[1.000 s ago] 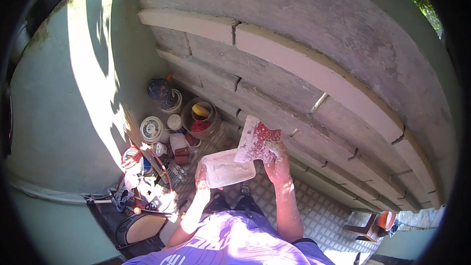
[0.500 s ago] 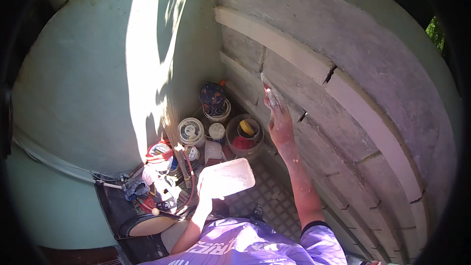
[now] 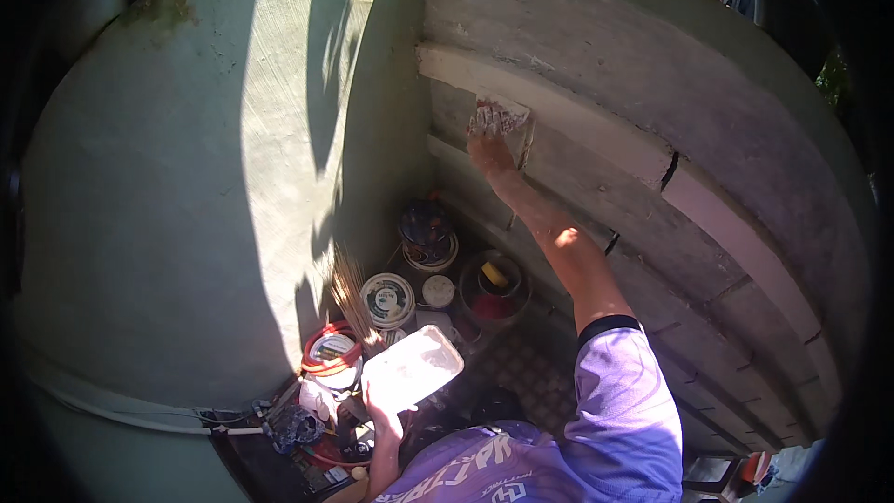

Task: The recorder applies wall filler or plaster to joints in a concrete wall using a hand spreader, then cleans the tool in a bucket of water.

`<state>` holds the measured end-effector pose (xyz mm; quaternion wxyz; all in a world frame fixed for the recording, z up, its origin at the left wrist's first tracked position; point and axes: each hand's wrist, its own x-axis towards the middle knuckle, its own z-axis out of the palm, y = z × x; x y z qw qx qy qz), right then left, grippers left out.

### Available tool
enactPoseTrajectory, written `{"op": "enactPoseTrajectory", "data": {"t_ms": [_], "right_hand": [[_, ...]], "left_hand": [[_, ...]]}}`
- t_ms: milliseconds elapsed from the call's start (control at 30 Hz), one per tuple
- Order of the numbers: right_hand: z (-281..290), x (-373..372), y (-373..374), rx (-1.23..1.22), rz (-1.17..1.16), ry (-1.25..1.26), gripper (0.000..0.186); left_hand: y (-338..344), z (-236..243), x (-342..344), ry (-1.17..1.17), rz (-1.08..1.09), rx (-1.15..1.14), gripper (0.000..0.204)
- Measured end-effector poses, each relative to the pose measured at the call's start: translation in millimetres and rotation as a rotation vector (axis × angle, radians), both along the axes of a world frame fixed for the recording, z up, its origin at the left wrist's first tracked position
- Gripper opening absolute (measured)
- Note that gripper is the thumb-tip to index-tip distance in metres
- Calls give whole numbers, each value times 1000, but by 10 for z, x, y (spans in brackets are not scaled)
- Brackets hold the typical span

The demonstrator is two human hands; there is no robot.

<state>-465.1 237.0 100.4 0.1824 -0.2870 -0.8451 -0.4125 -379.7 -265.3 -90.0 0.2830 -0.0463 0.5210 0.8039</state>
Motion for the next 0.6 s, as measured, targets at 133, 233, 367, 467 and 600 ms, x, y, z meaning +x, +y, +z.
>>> {"op": "enactPoseTrajectory", "data": {"t_ms": [133,233,367,467,600], "right_hand": [[39,-124,-136,-28,263,97,42],[337,-139,6,35,481,240,42],[483,-196,229,62,284,305,43],[352,-346,179,-26,269,215,44],[292,-487,-29,-538,432,181,47]], "left_hand": [[-7,138,-116,-31,29,0,46],[111,171,-228,1,57,-1,46],[192,107,-349,-10,59,7,46],[226,70,-416,-13,52,16,46],[278,66,-459,-23,41,19,46]]}}
